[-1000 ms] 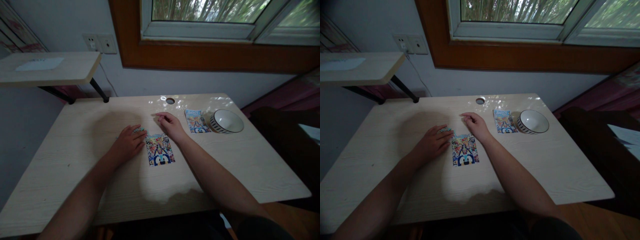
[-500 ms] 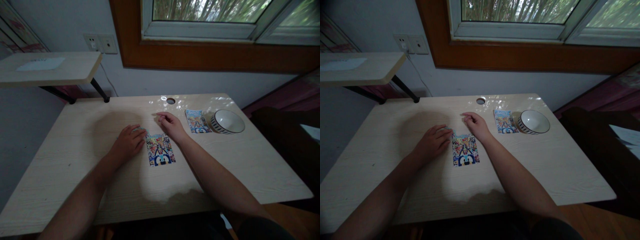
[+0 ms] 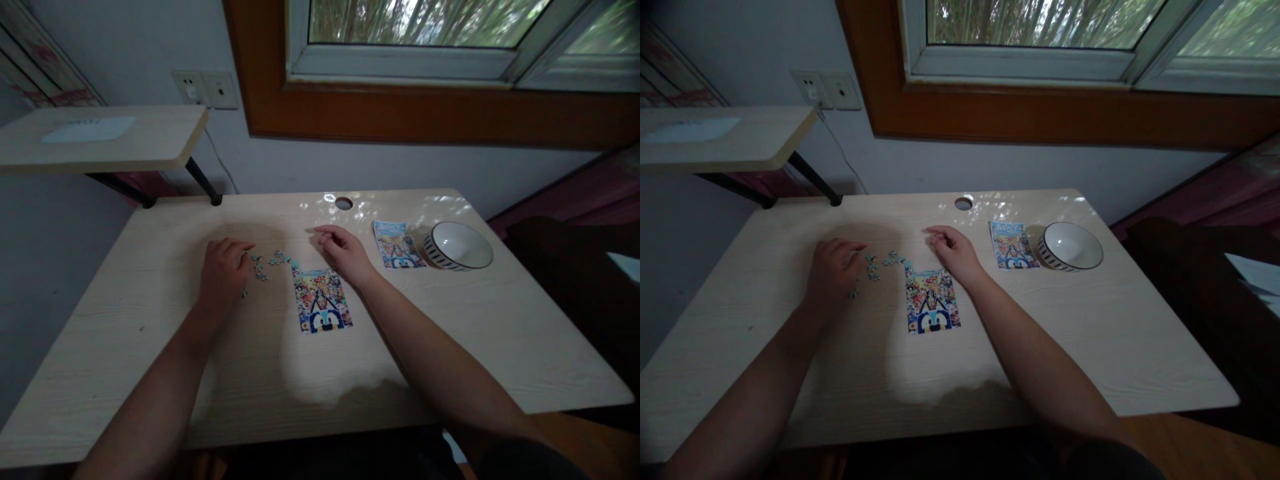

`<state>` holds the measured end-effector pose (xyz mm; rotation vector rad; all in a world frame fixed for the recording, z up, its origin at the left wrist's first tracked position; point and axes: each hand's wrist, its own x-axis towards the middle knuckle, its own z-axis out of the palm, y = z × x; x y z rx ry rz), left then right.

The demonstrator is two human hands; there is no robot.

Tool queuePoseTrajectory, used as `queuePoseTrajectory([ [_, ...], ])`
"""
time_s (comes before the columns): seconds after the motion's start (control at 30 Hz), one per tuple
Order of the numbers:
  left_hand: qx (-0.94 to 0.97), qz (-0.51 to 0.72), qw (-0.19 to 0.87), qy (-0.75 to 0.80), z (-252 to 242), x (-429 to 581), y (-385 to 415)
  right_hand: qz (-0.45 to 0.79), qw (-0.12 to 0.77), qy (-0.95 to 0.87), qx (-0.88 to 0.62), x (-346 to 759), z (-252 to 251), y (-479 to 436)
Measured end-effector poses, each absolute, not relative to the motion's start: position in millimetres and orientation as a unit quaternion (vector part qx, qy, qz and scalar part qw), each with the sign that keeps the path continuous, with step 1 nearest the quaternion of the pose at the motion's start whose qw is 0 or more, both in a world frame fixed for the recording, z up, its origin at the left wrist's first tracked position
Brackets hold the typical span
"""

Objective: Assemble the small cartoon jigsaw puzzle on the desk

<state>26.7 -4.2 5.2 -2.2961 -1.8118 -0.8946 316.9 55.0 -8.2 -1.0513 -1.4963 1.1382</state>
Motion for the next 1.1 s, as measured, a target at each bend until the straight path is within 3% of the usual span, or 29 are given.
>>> queuePoseTrajectory([
  [0.7,-0.740,-0.258,-0.015,-0.621,-3,6,3,0.381,0.442,-0.685,-0.436,320,-6,55],
  [1.1,-0.841,-0.181,-0.003,-0.509,-2,49,-15,0.515,0.507,-0.543,-0.427,321,-12,63],
])
